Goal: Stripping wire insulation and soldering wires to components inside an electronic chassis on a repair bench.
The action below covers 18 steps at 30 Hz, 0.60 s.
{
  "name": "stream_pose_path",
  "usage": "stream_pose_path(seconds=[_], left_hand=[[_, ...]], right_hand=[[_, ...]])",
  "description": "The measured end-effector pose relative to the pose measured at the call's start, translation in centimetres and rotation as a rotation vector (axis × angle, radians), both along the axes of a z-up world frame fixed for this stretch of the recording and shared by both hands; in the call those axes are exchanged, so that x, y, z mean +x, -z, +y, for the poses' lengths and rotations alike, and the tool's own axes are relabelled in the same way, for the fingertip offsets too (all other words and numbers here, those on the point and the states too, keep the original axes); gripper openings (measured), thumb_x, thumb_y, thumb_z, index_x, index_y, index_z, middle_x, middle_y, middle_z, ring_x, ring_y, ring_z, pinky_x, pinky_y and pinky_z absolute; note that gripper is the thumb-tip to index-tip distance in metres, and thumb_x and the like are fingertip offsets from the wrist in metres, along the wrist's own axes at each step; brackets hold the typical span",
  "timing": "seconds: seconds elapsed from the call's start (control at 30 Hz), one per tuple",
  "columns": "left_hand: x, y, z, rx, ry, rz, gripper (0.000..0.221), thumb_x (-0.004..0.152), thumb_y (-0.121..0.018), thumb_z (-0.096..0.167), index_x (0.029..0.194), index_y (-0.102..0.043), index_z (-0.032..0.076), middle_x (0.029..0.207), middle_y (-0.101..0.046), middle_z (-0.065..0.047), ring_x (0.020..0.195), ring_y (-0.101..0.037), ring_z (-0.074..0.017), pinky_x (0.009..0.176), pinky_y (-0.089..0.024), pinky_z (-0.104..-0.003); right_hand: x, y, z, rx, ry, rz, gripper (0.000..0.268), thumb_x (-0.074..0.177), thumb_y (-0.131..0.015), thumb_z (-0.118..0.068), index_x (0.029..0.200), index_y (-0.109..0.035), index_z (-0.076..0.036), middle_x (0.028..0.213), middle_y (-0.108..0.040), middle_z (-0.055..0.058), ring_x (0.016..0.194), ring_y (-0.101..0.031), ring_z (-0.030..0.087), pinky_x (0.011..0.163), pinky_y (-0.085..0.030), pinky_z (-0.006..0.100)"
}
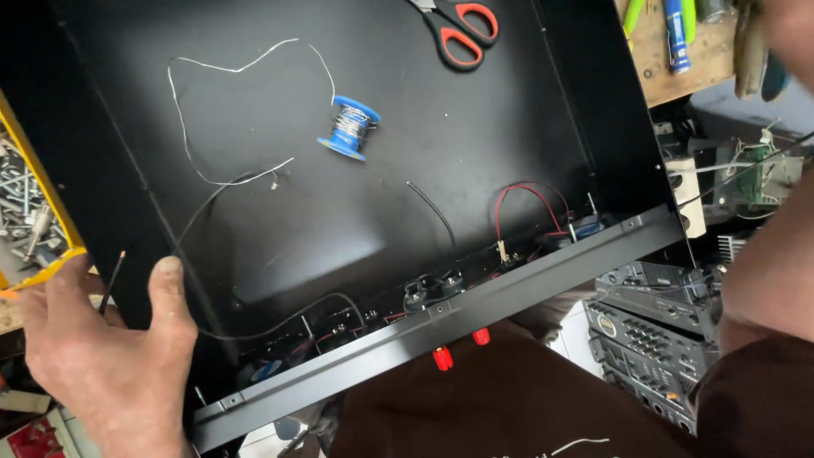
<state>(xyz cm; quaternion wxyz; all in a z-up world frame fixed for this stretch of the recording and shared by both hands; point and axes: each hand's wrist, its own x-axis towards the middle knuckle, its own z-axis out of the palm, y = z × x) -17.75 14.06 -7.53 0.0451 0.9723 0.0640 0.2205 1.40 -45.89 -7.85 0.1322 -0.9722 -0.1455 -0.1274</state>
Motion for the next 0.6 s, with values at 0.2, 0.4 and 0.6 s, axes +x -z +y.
stream_pose_path(seconds=[0.2, 0.4, 0.6], left_hand=[[-0.3, 0.6, 0.5, -0.022, 0.049, 0.067, 0.024, 0.111, -0.077, -0.002, 0.111, -0.059, -0.018, 0.103, -0.060, -0.034, 0.097, -0.059, -0.0535, 0.083, -0.048, -0.058], [-0.8, 0.0, -0.2, -0.141, 0.075, 0.071, 0.014, 0.115, -0.068, -0.017, 0.122, -0.058, -0.023, 0.107, -0.057, -0.034, 0.094, -0.057, -0.0490, 0.084, -0.047, -0.053], [-1.0, -1.2, -2.2, -0.286, 0.189, 0.008, 0.024, 0.115, -0.050, -0.023, 0.137, -0.054, -0.032, 0.124, -0.061, -0.044, 0.113, -0.063, -0.0542, 0.105, -0.052, -0.055]], right_hand=[[-6.5, -4.1, 5.7, 0.283, 0.046, 0.555, 0.065, 0.104, -0.053, -0.031, 0.159, -0.042, 0.003, 0.133, -0.054, 0.023, 0.117, -0.053, 0.035, 0.102, -0.042, 0.047], [-11.0, -3.2, 8.5, -0.278, 0.098, 0.252, 0.078, 0.113, -0.061, -0.033, 0.170, -0.032, 0.010, 0.106, -0.071, 0.041, 0.088, -0.068, 0.061, 0.081, -0.054, 0.060], [-13.9, -0.6, 6.8, -0.046, 0.136, 0.099, 0.015, 0.124, -0.055, 0.006, 0.131, -0.064, 0.016, 0.088, -0.060, 0.023, 0.071, -0.057, 0.042, 0.069, -0.045, 0.051]])
